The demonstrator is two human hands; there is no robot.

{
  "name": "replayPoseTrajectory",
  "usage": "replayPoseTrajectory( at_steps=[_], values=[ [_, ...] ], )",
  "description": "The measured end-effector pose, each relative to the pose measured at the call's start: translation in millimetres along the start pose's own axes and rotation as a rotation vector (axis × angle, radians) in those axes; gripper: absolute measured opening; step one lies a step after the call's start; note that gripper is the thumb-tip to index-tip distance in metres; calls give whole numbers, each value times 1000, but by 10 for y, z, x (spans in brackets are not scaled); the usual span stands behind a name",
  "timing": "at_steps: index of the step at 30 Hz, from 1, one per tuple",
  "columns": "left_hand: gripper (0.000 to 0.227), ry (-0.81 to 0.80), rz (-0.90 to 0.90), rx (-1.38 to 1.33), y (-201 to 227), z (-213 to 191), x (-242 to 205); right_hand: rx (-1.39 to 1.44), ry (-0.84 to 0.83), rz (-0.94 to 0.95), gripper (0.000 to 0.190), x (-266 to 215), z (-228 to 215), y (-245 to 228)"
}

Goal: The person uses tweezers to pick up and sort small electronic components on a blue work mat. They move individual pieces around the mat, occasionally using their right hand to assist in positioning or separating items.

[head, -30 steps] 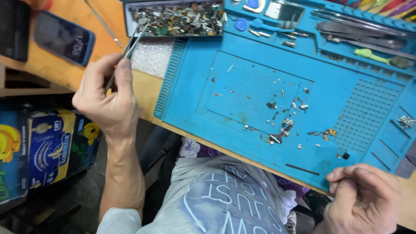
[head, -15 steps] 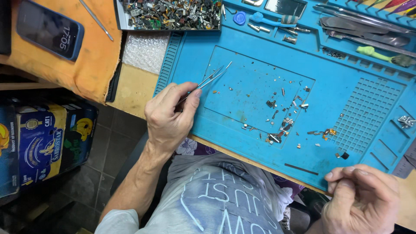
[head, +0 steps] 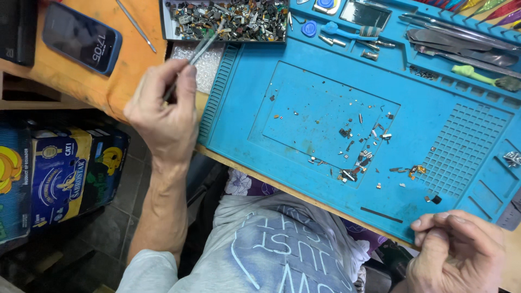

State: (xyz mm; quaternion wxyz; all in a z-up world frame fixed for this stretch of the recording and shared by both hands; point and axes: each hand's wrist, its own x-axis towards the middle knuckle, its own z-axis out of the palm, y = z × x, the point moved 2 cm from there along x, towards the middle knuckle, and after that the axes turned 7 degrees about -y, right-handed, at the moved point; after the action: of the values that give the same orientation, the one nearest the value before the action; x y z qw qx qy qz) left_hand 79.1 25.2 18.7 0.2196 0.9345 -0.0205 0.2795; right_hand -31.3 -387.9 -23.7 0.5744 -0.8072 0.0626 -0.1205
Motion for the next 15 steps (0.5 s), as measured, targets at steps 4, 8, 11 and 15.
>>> replayPoseTrajectory(
  at_steps=[4, 8, 11, 15],
  values=[
    [17, -20, 10, 47, 92, -38, 67, 8, 14, 0, 28, 15, 13, -3],
    [9, -199, 112, -153, 418, 108, -182, -8, 8, -31, 32, 19, 7, 2],
    [11, -288, 113, -295, 614, 173, -292, 7, 6, -48, 32, 32, 16, 46],
    [11, -372, 170, -427, 900, 380, -358, 20, 7, -185, 31, 51, -54, 253]
  ],
)
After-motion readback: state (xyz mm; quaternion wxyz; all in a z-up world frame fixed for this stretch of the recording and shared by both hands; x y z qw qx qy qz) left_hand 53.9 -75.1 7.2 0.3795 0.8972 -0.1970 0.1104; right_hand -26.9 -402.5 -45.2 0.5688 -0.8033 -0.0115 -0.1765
